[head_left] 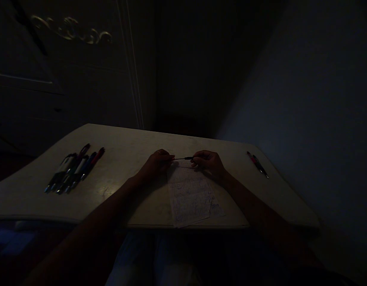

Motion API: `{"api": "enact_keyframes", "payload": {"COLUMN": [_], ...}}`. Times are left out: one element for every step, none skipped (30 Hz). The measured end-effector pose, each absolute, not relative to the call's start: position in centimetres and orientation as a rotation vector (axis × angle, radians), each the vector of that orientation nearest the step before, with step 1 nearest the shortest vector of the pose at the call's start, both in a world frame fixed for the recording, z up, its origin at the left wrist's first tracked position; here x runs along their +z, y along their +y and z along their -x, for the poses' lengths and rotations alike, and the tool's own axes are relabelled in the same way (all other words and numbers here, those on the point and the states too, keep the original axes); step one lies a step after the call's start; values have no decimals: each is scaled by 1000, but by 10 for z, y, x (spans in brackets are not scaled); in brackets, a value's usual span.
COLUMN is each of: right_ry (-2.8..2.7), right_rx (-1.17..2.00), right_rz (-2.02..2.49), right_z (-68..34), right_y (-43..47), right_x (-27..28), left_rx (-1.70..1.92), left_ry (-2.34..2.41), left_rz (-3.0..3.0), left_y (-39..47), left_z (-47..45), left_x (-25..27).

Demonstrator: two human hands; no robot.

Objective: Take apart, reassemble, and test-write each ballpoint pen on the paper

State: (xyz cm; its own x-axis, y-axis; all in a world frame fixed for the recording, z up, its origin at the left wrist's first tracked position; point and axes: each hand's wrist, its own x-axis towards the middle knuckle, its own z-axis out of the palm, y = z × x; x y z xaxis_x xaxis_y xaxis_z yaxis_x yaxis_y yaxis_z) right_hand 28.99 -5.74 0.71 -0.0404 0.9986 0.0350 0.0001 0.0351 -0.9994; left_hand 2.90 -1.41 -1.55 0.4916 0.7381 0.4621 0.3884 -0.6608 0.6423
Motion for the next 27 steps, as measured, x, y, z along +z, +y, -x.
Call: {"api": "enact_keyframes", "payload": {"right_ry": [-1260,-1265,-1272,-1279,-1287,-1296,-1303,-1311,-1320,-1331,-1342,-1351,-1357,-1359,-1361,-1361,-1361,-1364,-1373,-1385,-1397,-1409,-1420,-1428,-1433,-1438,-1441], "right_rx": [1212,1209,1210,1213,1218,1221,1223,1223,1221,1216,1210,1205,1205,1205,1207,1210,1210,1207,1203,1198,1193,1189,1189,1191,1197,1203,1208], "right_rz": [1169,1171,1170,1166,1161,1156,1153,1151,1152,1153,1155,1156,1155,1152,1145,1138,1130,1125,1122,1122,1122,1121,1119,1117,1115,1115,1116], "right_z": [-289,-289,-288,-287,-286,-285,-284,-283,-281,-280,-280,-279,-278,-277,-277,-276,-276,-276,-276,-276,-276,-276,-277,-277,-277,-277,-277], "right_y": [-58,-58,-58,-58,-58,-58,-58,-58,-58,-57,-57,-57,-57,-57,-57,-58,-58,-59,-59,-60,-60,-60,-60,-60,-60,-59,-60], "right_x": [7,8,8,8,7,7,6,5,4,3,2,1,1,1,1,1,2,3,4,5,6,7,7,7,7,7,7], "left_rx": [1021,1011,999,983,967,955,950,942,930,921,911,903,899,899,907,919,929,944,960,977,988,1000,1014,1023,1034,1047,1062], "left_ry": [935,934,928,916,901,887,876,865,857,854,856,860,864,868,877,891,904,919,930,934,930,923,917,909,901,893,887], "left_rz": [-2299,-2313,-2322,-2329,-2334,-2337,-2340,-2346,-2356,-2368,-2379,-2385,-2384,-2375,-2358,-2337,-2317,-2298,-2283,-2272,-2267,-2266,-2267,-2272,-2280,-2291,-2306], "left_y": [-15,-15,-16,-16,-16,-17,-17,-17,-17,-17,-17,-17,-18,-18,-19,-21,-22,-23,-24,-25,-26,-26,-26,-26,-26,-26,-27], "left_z": [-29,-30,-31,-31,-32,-32,-32,-33,-33,-34,-34,-35,-35,-36,-37,-37,-38,-38,-38,-38,-38,-37,-37,-37,-37,-38,-38], "left_x": [-16,-17,-18,-18,-19,-19,-20,-20,-21,-21,-21,-21,-20,-19,-18,-17,-15,-13,-12,-11,-11,-10,-11,-11,-11,-11,-11]}}
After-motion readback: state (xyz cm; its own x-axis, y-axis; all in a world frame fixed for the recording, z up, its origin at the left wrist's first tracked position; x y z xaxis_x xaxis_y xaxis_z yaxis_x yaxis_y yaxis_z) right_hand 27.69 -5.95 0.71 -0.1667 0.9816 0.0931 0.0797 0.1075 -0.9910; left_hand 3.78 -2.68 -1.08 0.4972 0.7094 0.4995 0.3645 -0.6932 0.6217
